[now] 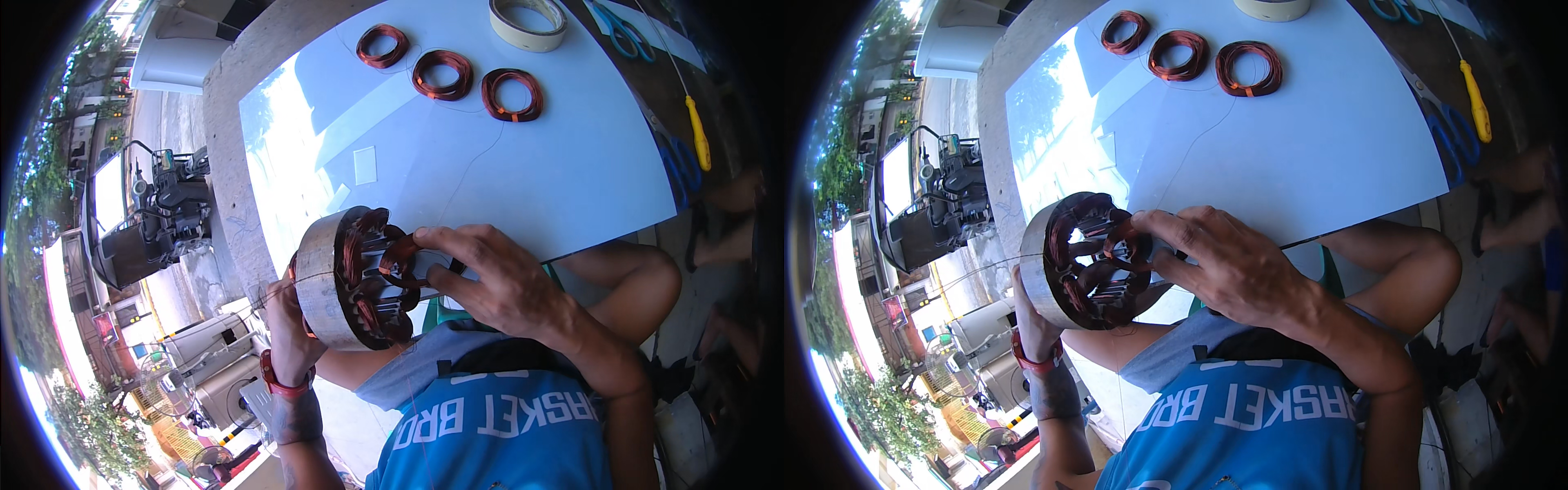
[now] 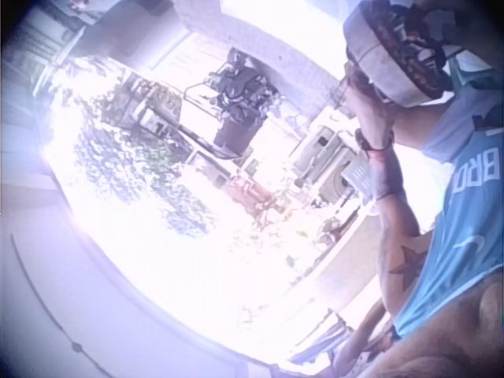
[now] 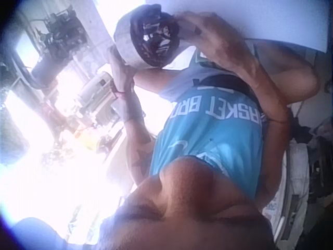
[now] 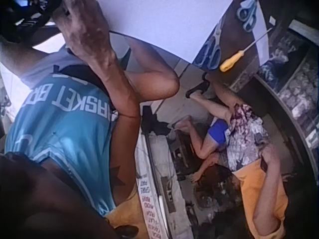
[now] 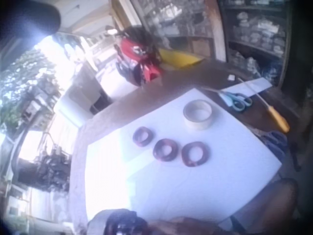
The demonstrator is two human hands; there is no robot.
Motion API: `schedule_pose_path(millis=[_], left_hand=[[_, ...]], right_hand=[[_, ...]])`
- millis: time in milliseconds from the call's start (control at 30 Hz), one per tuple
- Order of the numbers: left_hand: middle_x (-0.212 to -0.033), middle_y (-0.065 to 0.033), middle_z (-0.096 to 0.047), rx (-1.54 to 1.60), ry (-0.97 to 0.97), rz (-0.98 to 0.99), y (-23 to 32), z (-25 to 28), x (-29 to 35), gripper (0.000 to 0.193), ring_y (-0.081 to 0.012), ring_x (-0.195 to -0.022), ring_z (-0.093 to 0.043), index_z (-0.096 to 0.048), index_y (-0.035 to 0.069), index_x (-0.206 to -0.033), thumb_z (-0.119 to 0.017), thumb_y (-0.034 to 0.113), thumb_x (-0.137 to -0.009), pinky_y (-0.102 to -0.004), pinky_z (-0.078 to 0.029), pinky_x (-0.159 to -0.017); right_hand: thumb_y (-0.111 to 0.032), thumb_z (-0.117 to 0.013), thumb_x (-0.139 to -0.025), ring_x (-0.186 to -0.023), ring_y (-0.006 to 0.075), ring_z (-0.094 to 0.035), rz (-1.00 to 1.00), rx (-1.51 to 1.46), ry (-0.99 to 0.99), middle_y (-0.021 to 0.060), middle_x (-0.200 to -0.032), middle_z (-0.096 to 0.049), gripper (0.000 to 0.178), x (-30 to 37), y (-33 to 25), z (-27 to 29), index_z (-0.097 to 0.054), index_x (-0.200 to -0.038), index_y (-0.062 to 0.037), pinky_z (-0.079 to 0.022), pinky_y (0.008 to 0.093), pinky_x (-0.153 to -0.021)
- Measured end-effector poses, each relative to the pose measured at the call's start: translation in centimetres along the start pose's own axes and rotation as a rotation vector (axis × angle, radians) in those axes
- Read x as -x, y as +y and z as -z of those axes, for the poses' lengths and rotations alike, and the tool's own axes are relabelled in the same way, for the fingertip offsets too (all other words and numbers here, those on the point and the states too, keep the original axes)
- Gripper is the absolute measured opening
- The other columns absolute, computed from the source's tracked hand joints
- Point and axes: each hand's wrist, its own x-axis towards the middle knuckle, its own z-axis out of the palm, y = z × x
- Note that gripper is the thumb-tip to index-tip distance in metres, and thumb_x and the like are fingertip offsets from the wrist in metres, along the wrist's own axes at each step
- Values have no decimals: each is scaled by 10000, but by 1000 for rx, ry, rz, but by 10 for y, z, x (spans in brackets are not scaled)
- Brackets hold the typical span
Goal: The person winds copper wire coils into the slots of a cylindrical motor stator by hand, using a small white tool to press and align the wire. Pre-wound copper coils, tape, and scissors are visible on the table.
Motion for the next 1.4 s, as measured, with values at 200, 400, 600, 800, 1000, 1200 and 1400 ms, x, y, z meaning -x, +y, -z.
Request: schedule_pose_path(millis=[200, 400, 600, 800, 1000, 1200, 1400], left_hand=[[-1217, -117, -705, -1, 33, 69, 3, -2, -2, 827, -190, -1102, -680, -542, -37, -1402, -952, 96, -696, -352, -532, -963], [-1216, -137, -721, 33, 101, 60, 12, -7, -2, 652, -210, -1122, -690, -684, -57, -1243, -923, 86, -653, -371, -535, -988], [-1321, -191, -665, -126, 160, -88, 16, -16, -6, 472, -289, -1213, -650, -777, -51, -1050, -899, 146, -639, -400, -486, -1081], [-1330, -142, -645, 77, 128, 77, -1, -15, 6, 519, -254, -1217, -626, -741, -37, -1109, -923, 185, -677, -396, -476, -1079], [-1176, -111, -648, 90, 214, -37, -32, -19, 8, 645, -212, -1149, -618, -680, -41, -1177, -962, 237, -669, -384, -478, -1031], [-1178, -138, -670, 32, 77, -50, -36, -9, -2, 616, -241, -1136, -645, -703, -45, -1151, -954, 230, -661, -374, -492, -998], [-1302, -196, -670, 205, -27, -7, -41, -9, -2, 693, -320, -1169, -674, -657, -37, -1283, -938, 176, -686, -402, -521, -998]], right_hand=[[-107, -806, -905, -1201, 257, -621, -19, 6, -42, 93, -1456, -572, 278, 2, -2, 1, -767, -1165, -17, -582, 371, -989], [-76, -815, -853, -1124, 264, -636, -46, 81, -102, 120, -1419, -567, 220, 1, -12, 13, -759, -1063, -39, -580, 364, -929], [-86, -824, -832, -997, 248, -639, -38, 160, -153, 121, -1381, -572, 197, -2, -16, 17, -743, -1005, -38, -580, 362, -864], [-93, -817, -841, -994, 245, -642, -44, 136, -154, 128, -1319, -615, 152, -10, -18, 20, -737, -943, -14, -573, 360, -871], [-92, -693, -927, -1107, 276, -641, -45, 150, -266, 167, -1340, -632, 126, -17, -17, 26, -770, -990, -15, -559, 387, -1009], [-102, -693, -924, -1100, 273, -641, 5, 182, -279, 179, -1315, -642, 163, -26, -22, 19, -772, -996, 21, -562, 377, -990], [-118, -689, -929, -1088, 279, -642, 18, 218, -283, 187, -1260, -658, 192, -30, -26, 17, -771, -1017, 31, -557, 395, -984]])
